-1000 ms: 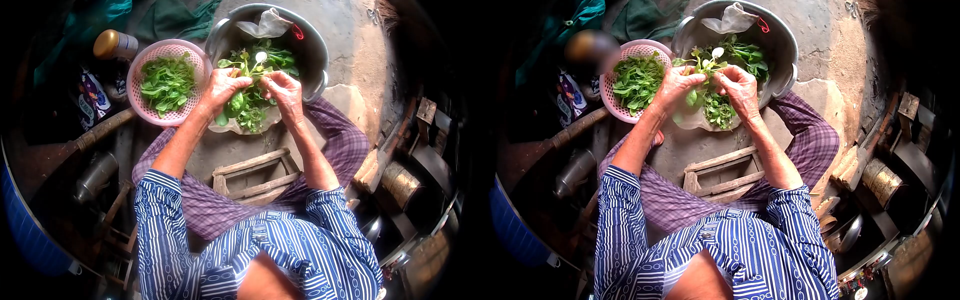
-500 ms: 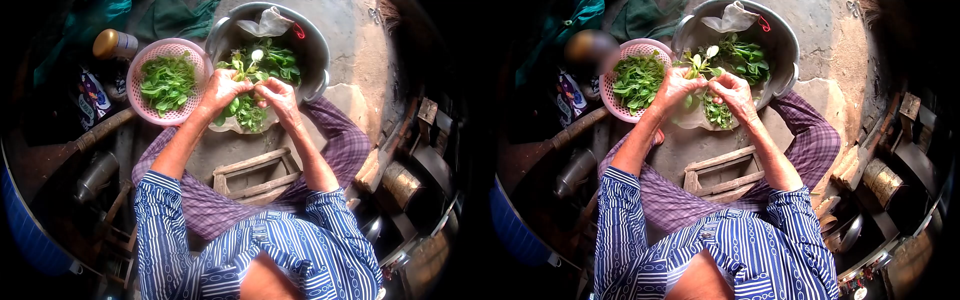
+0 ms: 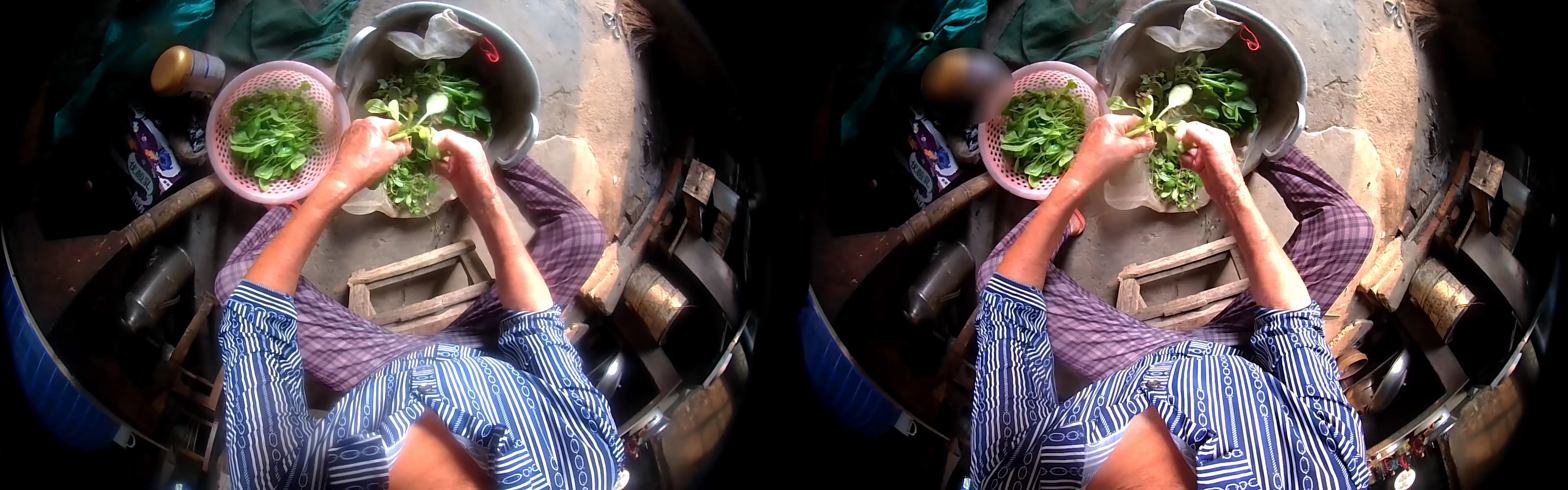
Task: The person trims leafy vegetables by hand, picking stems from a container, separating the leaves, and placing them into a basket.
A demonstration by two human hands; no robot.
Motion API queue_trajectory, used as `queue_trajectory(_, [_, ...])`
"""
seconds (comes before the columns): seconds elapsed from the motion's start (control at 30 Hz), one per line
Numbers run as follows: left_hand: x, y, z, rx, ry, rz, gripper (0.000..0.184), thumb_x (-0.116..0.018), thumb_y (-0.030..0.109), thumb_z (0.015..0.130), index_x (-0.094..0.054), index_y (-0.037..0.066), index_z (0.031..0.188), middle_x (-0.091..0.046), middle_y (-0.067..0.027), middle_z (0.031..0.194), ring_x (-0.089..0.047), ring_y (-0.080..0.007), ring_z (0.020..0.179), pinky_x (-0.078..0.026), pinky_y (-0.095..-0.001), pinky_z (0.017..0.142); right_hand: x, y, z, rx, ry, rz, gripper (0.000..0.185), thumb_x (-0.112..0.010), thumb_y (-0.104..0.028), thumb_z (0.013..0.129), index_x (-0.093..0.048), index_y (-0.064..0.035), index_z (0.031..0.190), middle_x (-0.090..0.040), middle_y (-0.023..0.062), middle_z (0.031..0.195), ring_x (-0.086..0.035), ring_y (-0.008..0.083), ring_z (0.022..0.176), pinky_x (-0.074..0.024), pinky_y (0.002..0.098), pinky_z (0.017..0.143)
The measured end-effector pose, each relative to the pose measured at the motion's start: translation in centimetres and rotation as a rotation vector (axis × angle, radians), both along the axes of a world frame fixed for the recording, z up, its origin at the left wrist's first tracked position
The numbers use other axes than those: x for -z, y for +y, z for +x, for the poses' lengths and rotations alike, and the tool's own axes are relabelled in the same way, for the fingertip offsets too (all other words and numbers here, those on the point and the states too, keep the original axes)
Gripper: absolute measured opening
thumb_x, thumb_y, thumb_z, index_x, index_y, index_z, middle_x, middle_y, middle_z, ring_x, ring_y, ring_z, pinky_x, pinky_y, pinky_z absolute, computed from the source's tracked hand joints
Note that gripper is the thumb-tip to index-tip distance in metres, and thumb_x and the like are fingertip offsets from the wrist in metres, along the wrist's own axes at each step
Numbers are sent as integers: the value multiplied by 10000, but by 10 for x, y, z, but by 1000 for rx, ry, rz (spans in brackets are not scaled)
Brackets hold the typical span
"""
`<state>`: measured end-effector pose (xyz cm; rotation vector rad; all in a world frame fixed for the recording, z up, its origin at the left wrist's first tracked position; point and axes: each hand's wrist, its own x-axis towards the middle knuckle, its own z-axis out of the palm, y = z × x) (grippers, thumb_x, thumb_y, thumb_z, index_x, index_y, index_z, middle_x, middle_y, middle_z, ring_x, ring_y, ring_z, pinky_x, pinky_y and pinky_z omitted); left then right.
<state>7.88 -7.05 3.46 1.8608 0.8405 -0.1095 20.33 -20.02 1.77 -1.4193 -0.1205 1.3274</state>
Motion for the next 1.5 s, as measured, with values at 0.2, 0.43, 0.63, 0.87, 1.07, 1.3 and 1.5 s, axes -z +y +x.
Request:
queue_trajectory(0.2, [2, -5, -3, 160, -15, 293, 152, -580, 160, 715, -613, 33, 793, -616, -182, 768, -597, -344, 765, -459, -438, 692, -1, 7, 18, -131, 182, 2, 214, -537, -211, 823, -594, -5, 816, -525, -4, 680, -452, 50, 535, -366, 185, 483])
queue_trajectory(0.43, [4, -9, -4, 300, 14, 497, 170, -511, 89, 687, -614, 49, 816, -615, -150, 770, -609, -307, 753, -478, -429, 690, -24, 18, 18, -462, -38, -124, 256, -576, -263, 785, -616, -13, 822, -531, -24, 669, -426, 32, 567, -316, 185, 501])
queue_trajectory(0.63, [2, -10, -3, 312, -62, 446, 137, -507, 77, 678, -603, 37, 768, -611, -154, 746, -610, -303, 747, -483, -418, 694, -14, 14, 10, -375, -109, -141, 165, -555, -189, 741, -611, -38, 709, -479, -32, 584, -406, 61, 539, -306, 196, 503])
queue_trajectory(0.87, [4, -9, -4, 310, -39, 497, 135, -496, 52, 663, -595, 32, 752, -592, -159, 719, -597, -313, 698, -478, -409, 654, -7, 3, 10, -212, 141, -41, 92, -568, -158, 768, -581, -67, 763, -498, -47, 688, -404, 28, 542, -318, 173, 482])
queue_trajectory(1.07, [-4, -14, -3, 440, 112, 581, 125, -520, 111, 716, -613, 43, 761, -613, -144, 790, -627, -274, 706, -503, -379, 649, -9, 12, 8, -509, -246, -121, 204, -581, -232, 761, -581, -30, 783, -485, -21, 594, -420, 47, 555, -361, 203, 522])
queue_trajectory(1.3, [-3, -16, -2, 458, 46, 578, 129, -503, 99, 723, -606, 31, 761, -600, -143, 784, -623, -271, 700, -503, -368, 638, -7, 13, 5, -466, -326, -32, 173, -566, -213, 757, -571, -41, 741, -470, -35, 585, -402, 39, 552, -341, 201, 509])
queue_trajectory(1.5, [0, -3, -3, 348, -56, 401, 116, -527, 93, 722, -609, 35, 779, -600, -118, 732, -602, -225, 663, -487, -341, 631, -3, 2, 16, 80, 187, -11, 72, -524, -113, 772, -541, -55, 734, -475, -32, 675, -449, 50, 565, -330, 170, 457])
